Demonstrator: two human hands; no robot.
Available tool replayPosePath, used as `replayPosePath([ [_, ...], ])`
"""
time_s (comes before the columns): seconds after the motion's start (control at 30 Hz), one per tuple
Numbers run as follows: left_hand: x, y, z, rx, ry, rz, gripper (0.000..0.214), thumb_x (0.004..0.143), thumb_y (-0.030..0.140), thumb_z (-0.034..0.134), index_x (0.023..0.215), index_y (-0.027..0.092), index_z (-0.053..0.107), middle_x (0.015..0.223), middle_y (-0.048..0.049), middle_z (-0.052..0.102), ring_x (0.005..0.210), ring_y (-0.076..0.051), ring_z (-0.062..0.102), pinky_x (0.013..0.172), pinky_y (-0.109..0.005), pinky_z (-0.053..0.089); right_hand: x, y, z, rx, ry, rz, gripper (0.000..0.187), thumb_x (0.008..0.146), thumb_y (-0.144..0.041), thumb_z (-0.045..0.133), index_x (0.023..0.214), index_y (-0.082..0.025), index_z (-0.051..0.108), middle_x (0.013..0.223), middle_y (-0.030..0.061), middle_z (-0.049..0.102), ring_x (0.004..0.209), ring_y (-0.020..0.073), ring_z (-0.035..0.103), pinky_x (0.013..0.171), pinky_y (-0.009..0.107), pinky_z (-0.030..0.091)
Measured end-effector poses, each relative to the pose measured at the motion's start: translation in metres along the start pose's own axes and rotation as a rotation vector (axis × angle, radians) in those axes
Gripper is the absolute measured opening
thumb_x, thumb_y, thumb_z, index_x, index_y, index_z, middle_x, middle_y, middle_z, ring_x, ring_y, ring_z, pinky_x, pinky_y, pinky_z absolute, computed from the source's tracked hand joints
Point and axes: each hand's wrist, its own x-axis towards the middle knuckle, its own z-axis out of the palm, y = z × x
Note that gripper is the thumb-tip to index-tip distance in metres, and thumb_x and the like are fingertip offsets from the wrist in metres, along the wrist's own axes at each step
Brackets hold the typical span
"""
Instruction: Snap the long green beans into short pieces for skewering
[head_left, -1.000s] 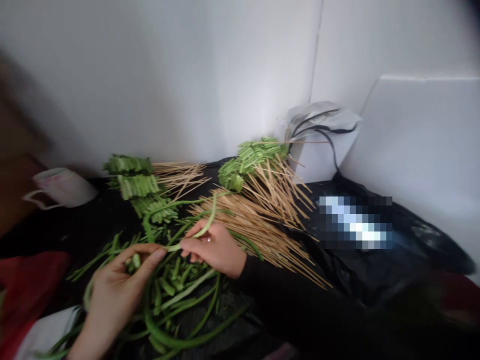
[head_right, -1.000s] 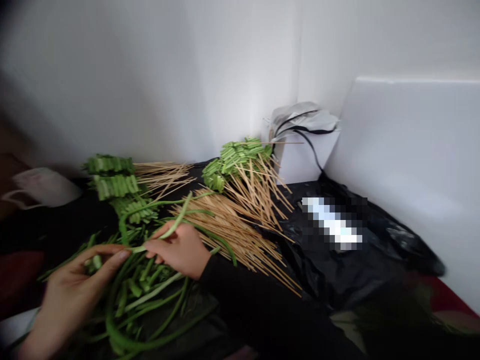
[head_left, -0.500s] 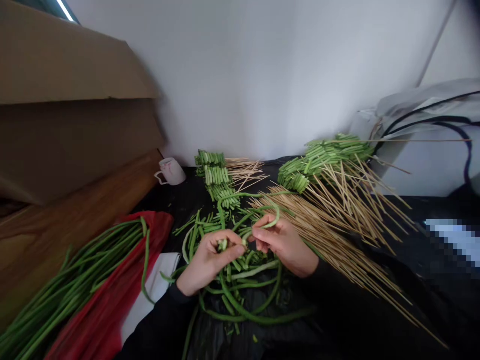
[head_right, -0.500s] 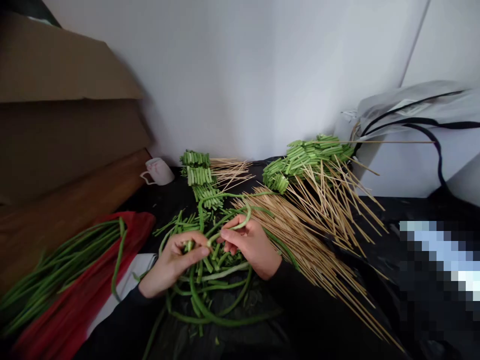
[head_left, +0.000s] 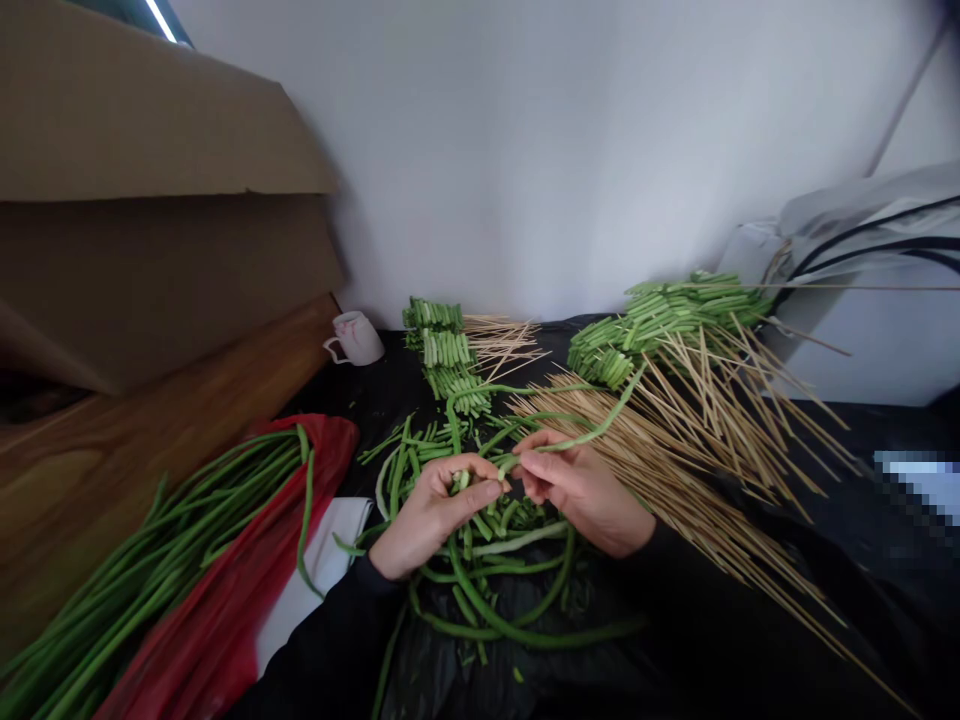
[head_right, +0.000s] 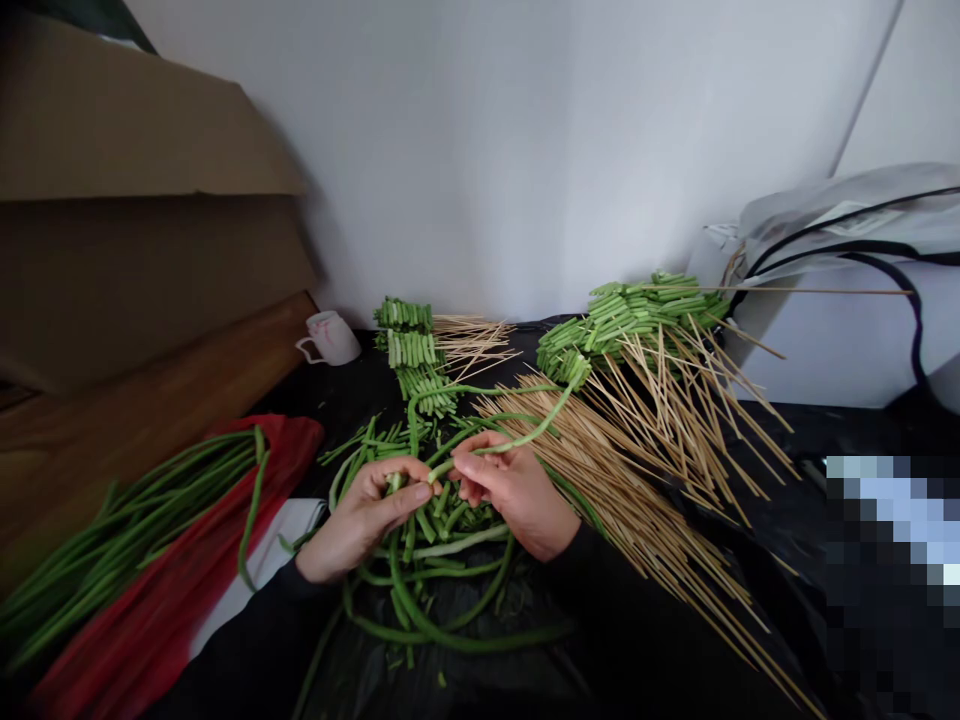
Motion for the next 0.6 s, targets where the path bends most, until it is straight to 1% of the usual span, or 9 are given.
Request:
replayPosePath([
  [0.1, 0.001, 0.001, 0.001, 0.02, -0.002, 0.004, 0.022, 0.084, 0.035, 0.065, 0.081, 0.014, 0.064, 0.054, 0.0065, 0.04, 0.047, -0.005, 0.028, 0.046, -0.019, 0.021, -0.003, 0.0, 0.002, 0.021, -0.063, 0.051, 0.025, 0.073, -0.034, 0.076, 0.086, -0.017, 0.064, 0.061, -0.0032, 0.06, 0.052, 0.0074, 0.051, 0.051, 0.021, 0.037],
  [0.2, 0.001, 0.003, 0.001, 0.087, 0.001, 0.049, 0.021, 0.083, 0.033, 0.064, 0.076, 0.013, 0.063, 0.058, 0.0041, 0.046, 0.051, -0.006, 0.033, 0.048, -0.02, 0.025, -0.006, 0.0, 0.004, -0.013, -0.094, 0.071, 0.021, 0.074, -0.032, 0.075, 0.082, -0.016, 0.064, 0.063, -0.0023, 0.061, 0.05, 0.006, 0.049, 0.049, 0.021, 0.035],
  [0.27, 0.001, 0.004, 0.003, 0.15, -0.003, 0.074, 0.019, 0.082, 0.029, 0.063, 0.072, 0.013, 0.061, 0.061, 0.0023, 0.05, 0.055, -0.007, 0.037, 0.051, -0.02, 0.028, -0.007, 0.001, 0.006, -0.02, -0.094, 0.059, 0.02, 0.074, -0.031, 0.075, 0.079, -0.015, 0.064, 0.063, -0.0025, 0.061, 0.048, 0.0049, 0.046, 0.047, 0.02, 0.032],
  [0.37, 0.001, 0.002, 0.008, 0.302, -0.005, 0.121, 0.018, 0.078, 0.022, 0.062, 0.064, 0.013, 0.056, 0.058, 0.0031, 0.047, 0.055, -0.008, 0.038, 0.053, -0.02, 0.029, -0.009, 0.001, 0.007, -0.005, -0.129, 0.069, 0.019, 0.074, -0.029, 0.075, 0.078, -0.015, 0.063, 0.062, -0.0022, 0.061, 0.047, 0.0046, 0.045, 0.046, 0.02, 0.03],
  [0.47, 0.001, 0.0, 0.012, 0.427, 0.064, 0.152, 0.016, 0.077, 0.019, 0.059, 0.062, 0.014, 0.054, 0.055, 0.0041, 0.046, 0.054, -0.008, 0.038, 0.052, -0.02, 0.029, -0.009, -0.002, 0.005, 0.015, -0.17, 0.11, 0.019, 0.075, -0.03, 0.074, 0.077, -0.015, 0.062, 0.06, -0.0024, 0.059, 0.046, 0.0046, 0.043, 0.045, 0.02, 0.027],
  [0.6, 0.004, -0.003, 0.007, 0.606, 0.234, 0.154, 0.014, 0.08, 0.019, 0.055, 0.067, 0.015, 0.058, 0.057, 0.0037, 0.05, 0.054, -0.009, 0.043, 0.054, -0.021, 0.031, -0.007, -0.009, -0.002, 0.053, -0.188, 0.132, 0.022, 0.074, -0.031, 0.076, 0.073, -0.015, 0.06, 0.052, -0.005, 0.052, 0.044, 0.0047, 0.041, 0.045, 0.02, 0.026],
])
